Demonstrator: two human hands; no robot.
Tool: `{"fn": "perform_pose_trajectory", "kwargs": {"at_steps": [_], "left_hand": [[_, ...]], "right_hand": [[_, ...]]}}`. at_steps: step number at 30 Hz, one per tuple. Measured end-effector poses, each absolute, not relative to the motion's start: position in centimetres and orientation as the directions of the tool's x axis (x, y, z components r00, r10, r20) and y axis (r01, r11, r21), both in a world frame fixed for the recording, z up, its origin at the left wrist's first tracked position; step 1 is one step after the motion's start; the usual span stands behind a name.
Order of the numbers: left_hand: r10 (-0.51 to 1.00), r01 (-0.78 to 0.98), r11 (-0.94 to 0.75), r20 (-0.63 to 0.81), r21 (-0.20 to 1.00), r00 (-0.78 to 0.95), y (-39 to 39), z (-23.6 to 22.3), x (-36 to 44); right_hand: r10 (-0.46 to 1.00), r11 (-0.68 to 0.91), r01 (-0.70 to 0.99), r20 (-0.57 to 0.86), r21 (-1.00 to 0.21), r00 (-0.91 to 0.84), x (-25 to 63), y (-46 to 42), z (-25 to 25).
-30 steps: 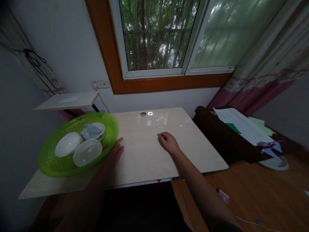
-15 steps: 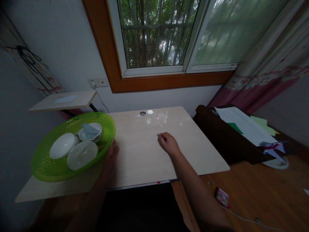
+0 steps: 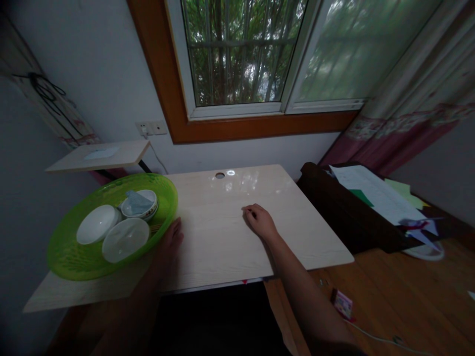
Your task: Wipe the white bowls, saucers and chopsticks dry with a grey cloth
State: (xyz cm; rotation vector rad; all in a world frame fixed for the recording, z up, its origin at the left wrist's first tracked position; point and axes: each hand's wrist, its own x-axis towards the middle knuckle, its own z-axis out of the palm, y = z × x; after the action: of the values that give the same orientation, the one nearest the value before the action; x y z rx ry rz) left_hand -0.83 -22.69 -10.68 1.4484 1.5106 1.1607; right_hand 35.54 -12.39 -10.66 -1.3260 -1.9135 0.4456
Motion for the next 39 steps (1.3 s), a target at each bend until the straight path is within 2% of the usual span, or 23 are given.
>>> {"fn": "perform_pose_trajectory", "kwargs": {"at_steps": [4,16,22,27,30,33,39], "left_hand": [[0.986,0.493,-0.107,0.156,0.864,-0.060,-22.9,-10.7,-1.0],[0.934,0.638,-0.354,0.288,0.683,0.210,-21.9,-9.9,-0.4],[0.900,0.738,-0.432,0.299,0.518,0.317,-20.5,-10.5,0.4],[0.886,0.798,-0.455,0.292,0.394,0.361,-18.7,-10.3,1.1],[0.853,0.796,-0.512,0.298,0.322,0.428,-17.6,-9.8,1.4],[0.797,0.760,-0.599,0.280,0.250,0.536,-16.8,-9.5,1.7],[0.738,0.716,-0.673,0.237,0.186,0.632,-15.8,-9.7,2.4]], "right_hand": [[0.912,0.391,0.637,0.375,-0.664,-0.169,35.5,-12.4,-10.6],[0.920,0.383,0.612,0.348,-0.692,-0.182,35.6,-12.1,-10.7],[0.920,0.389,0.618,0.330,-0.683,-0.213,35.5,-12.0,-10.5],[0.883,0.470,0.576,0.347,-0.669,-0.318,35.6,-12.0,-10.1],[0.831,0.555,0.567,0.378,-0.608,-0.408,35.3,-12.2,-9.3],[0.757,0.653,0.578,0.396,-0.489,-0.520,34.9,-12.7,-8.1],[0.632,0.774,0.541,0.341,-0.329,-0.696,33.5,-12.8,-6.2]]}}
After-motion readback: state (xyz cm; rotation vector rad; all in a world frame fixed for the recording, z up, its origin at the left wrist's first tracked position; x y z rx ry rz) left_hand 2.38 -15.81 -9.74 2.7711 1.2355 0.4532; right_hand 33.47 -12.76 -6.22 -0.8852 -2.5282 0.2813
